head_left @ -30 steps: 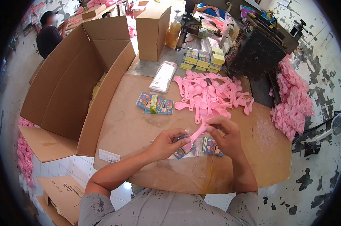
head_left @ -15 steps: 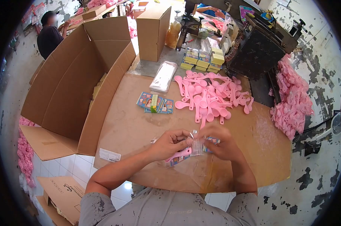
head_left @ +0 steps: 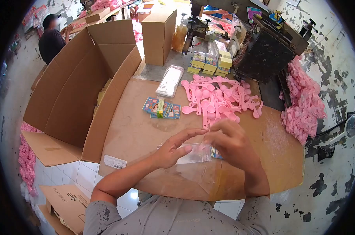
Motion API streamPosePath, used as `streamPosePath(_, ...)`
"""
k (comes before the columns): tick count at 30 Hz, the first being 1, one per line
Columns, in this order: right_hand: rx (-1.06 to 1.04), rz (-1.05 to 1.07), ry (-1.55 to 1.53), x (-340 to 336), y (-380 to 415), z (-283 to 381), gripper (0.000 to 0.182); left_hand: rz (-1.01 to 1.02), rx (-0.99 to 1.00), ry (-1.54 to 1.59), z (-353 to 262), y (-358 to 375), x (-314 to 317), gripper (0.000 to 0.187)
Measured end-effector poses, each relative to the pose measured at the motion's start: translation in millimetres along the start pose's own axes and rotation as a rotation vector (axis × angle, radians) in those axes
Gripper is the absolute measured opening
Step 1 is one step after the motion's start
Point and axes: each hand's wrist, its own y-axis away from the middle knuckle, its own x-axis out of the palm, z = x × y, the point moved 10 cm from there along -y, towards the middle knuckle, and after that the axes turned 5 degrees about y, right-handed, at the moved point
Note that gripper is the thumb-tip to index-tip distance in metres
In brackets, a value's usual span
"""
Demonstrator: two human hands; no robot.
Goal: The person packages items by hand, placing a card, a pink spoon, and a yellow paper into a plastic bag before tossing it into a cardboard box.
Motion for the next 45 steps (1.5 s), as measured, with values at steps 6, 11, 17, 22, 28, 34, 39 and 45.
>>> streamPosePath(6, 0.277, -0.05, -0.22, 5, 4, -24, 0.026, -0.076, 0.077, -0.31, -26, -3, 9, 0.053)
streamPosePath(11, 0.373, -0.167, -0.306, 8, 12, -37, 0.026, -0.123, -0.004, -0.238, -11, -2, 2, 0.042)
streamPosePath(17, 0.041, -0.251, 0.177, -4, 2, 5, 0.025, -0.213, -0.049, -0.296, -22, 4, -3, 0.044)
streamPosePath(22, -0.091, -0.126, 0.44, 27, -4, 22, 0.027, -0.215, 0.048, -0.529, -26, 9, 1, 0.056)
streamPosePath(28, 0.018, -0.064, 0.441, 41, -5, -2, 0.022, -0.105, 0.052, -0.814, -26, 7, 11, 0.056)
streamPosePath(34, 0.657, 0.003, -0.604, -1, 69, -100, 0.004, -0.163, -0.166, -0.295, 3, 6, -16, 0.047)
streamPosePath(39, 0.716, -0.157, -0.697, -56, 209, -204, 0.014, -0.215, -0.263, -0.139, 14, 6, -23, 0.039)
streamPosePath(45, 0.994, -0.078, 0.532, -99, 301, -259, 0.056, -0.269, -0.295, -0.172, 21, 4, -29, 0.033)
